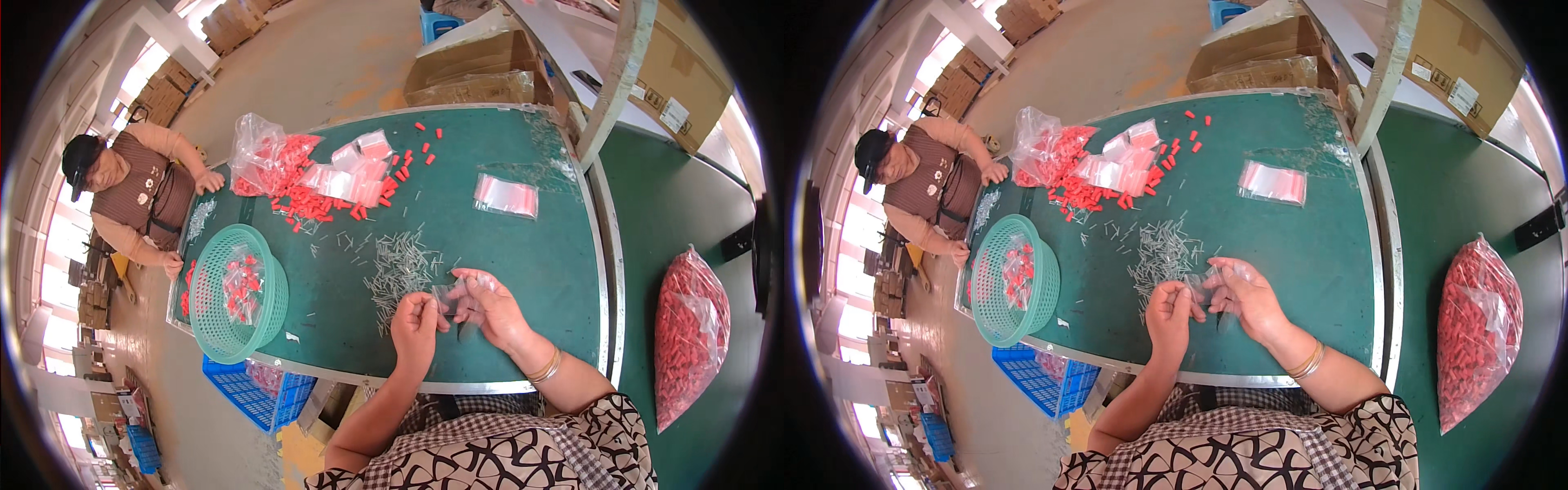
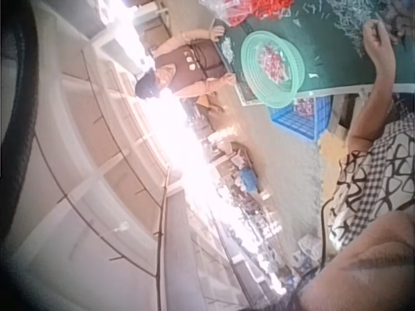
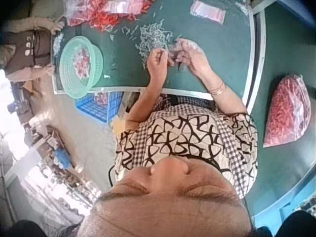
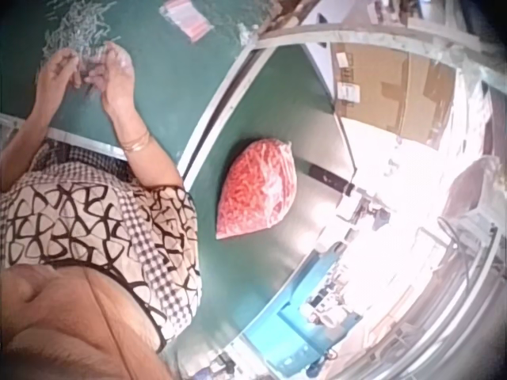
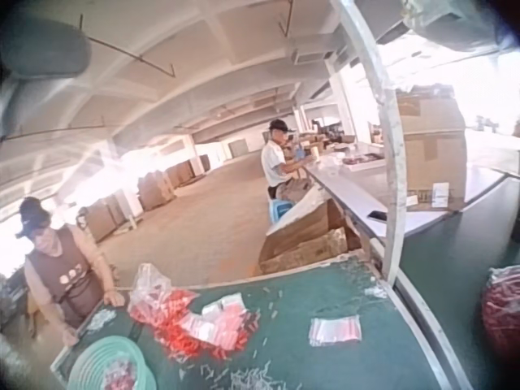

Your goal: The person sorts small metal pins by hand, placing them into small plastic bags at a factory workbench.

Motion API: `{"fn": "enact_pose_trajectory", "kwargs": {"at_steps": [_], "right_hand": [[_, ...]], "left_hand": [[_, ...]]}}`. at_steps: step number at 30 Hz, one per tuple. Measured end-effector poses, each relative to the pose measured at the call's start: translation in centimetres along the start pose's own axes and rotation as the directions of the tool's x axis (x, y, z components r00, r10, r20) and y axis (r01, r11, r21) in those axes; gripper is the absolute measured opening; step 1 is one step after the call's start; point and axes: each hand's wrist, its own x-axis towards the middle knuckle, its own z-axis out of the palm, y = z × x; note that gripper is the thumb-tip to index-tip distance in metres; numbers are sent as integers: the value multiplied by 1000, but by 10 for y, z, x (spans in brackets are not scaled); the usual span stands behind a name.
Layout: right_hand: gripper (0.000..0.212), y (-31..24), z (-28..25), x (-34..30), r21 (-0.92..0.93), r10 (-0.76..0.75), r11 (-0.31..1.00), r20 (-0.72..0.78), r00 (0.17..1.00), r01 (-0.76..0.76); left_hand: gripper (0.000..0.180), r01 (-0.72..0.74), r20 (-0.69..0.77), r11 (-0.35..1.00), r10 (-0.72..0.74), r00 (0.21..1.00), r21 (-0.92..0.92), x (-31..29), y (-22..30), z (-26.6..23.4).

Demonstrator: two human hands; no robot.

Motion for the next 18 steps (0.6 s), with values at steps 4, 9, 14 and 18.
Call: {"fn": "enact_pose_trajectory", "kwargs": {"at_steps": [4, 9, 14, 18], "right_hand": [[31, 0, 1, -1, -113, -75, 991, -37, 996, 71], [32, -2, 0, 5, -185, -175, 969, -44, 984, 164], [33, -1, 1, 4, -138, -156, 979, -13, 988, 153], [34, -4, -3, 4, -86, -151, 984, 21, 988, 153]], "left_hand": [[5, -36, -16, 999, 36, 999, -31, -8, 8, -1], [6, -572, 455, 715, 387, 802, 401, -27, 7, -5], [17, -691, 545, 401, 425, 722, 602, -22, 0, 15], [16, -595, 419, 588, 423, 803, 548, -10, -8, 9]]}}
